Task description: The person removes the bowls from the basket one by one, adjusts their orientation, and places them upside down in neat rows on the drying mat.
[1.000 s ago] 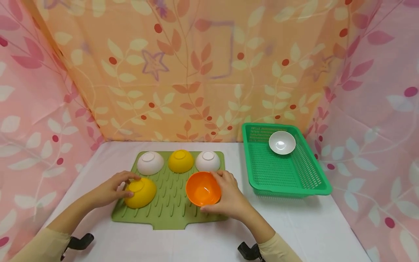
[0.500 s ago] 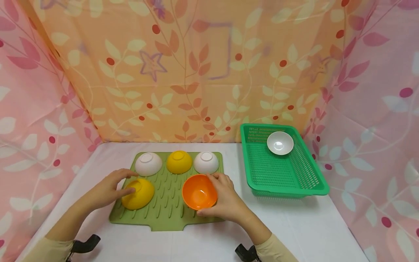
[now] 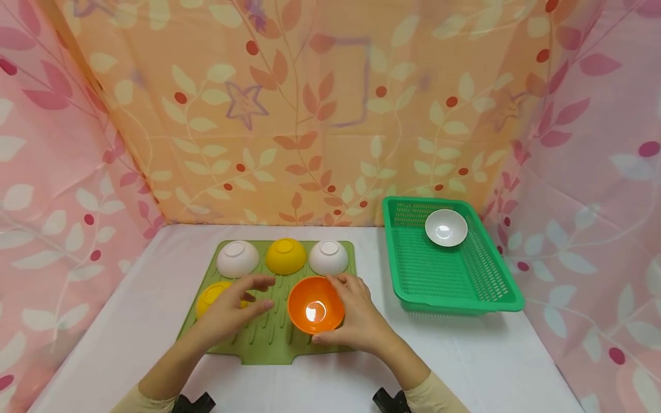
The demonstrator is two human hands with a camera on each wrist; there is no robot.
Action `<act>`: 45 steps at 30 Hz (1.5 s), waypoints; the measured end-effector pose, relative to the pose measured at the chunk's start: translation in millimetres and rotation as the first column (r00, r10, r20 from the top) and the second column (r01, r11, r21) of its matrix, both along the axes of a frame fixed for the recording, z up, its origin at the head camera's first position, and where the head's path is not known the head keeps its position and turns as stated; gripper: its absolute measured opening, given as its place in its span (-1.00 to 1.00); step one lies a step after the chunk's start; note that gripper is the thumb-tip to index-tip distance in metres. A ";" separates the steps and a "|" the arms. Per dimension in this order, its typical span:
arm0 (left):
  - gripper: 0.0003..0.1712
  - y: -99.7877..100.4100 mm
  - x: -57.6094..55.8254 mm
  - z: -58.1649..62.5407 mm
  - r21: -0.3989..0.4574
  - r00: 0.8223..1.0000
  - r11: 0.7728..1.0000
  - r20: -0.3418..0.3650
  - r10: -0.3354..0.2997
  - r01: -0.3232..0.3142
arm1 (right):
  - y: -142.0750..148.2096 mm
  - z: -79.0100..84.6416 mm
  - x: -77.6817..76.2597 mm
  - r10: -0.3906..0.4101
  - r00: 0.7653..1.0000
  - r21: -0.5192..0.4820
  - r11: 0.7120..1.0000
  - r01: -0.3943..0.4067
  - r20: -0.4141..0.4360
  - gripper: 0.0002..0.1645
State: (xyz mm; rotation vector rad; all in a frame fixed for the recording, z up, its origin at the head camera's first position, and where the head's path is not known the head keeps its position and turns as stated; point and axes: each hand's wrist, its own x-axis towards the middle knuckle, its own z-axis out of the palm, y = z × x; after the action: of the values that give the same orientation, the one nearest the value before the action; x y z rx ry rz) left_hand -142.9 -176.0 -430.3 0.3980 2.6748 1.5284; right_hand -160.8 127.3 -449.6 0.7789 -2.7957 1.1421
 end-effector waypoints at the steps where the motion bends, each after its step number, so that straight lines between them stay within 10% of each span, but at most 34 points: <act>1: -0.47 7.4 0.5 -1.6 0.026 1.000 0.999 0.012 0.018 -0.019 | 0.5 0.0 -0.3 -0.004 1.000 -0.001 1.000 0.003 -0.008 0.36; 8: -0.46 33.5 -2.2 -11.2 0.165 0.994 0.982 0.082 0.079 -0.091 | 3.5 0.5 -2.4 -0.015 0.998 -0.011 1.000 0.015 -0.059 0.36; 19: -0.31 41.4 -1.8 -21.1 0.210 0.980 0.974 0.165 -0.115 0.079 | 10.3 -5.5 -7.4 0.021 0.987 -0.049 0.998 -0.029 -0.157 0.41; 26: -0.32 36.3 -2.9 -25.6 0.475 0.877 0.872 0.364 -0.313 0.115 | 9.2 -9.8 -5.7 0.088 0.968 -0.096 0.989 -0.113 -0.237 0.47; 29: -0.32 34.4 -3.5 -25.7 0.521 0.863 0.846 0.369 -0.346 0.116 | 7.4 -10.4 -5.9 0.110 0.945 -0.083 0.986 -0.142 -0.308 0.50; 39: -0.36 32.6 -3.7 -24.0 0.551 0.859 0.829 0.378 -0.345 0.090 | 2.9 -16.3 -13.5 0.161 0.796 0.001 0.980 -0.197 -0.583 0.44; 42: -0.33 32.8 -2.8 -21.5 0.519 0.888 0.851 0.351 -0.297 0.080 | 2.6 -15.0 -14.7 0.180 0.765 0.009 0.975 -0.222 -0.619 0.44; 45: -0.27 32.3 0.1 -16.3 0.401 0.947 0.915 0.272 -0.173 0.052 | 2.9 -10.3 -12.2 0.172 0.795 -0.027 0.973 -0.230 -0.581 0.42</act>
State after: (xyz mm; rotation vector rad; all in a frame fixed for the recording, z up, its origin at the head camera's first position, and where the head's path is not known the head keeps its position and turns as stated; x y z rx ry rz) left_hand -142.9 -143.7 -446.6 0.2934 2.0790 1.9075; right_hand -173.0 130.2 -459.9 1.1997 -2.1748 0.8568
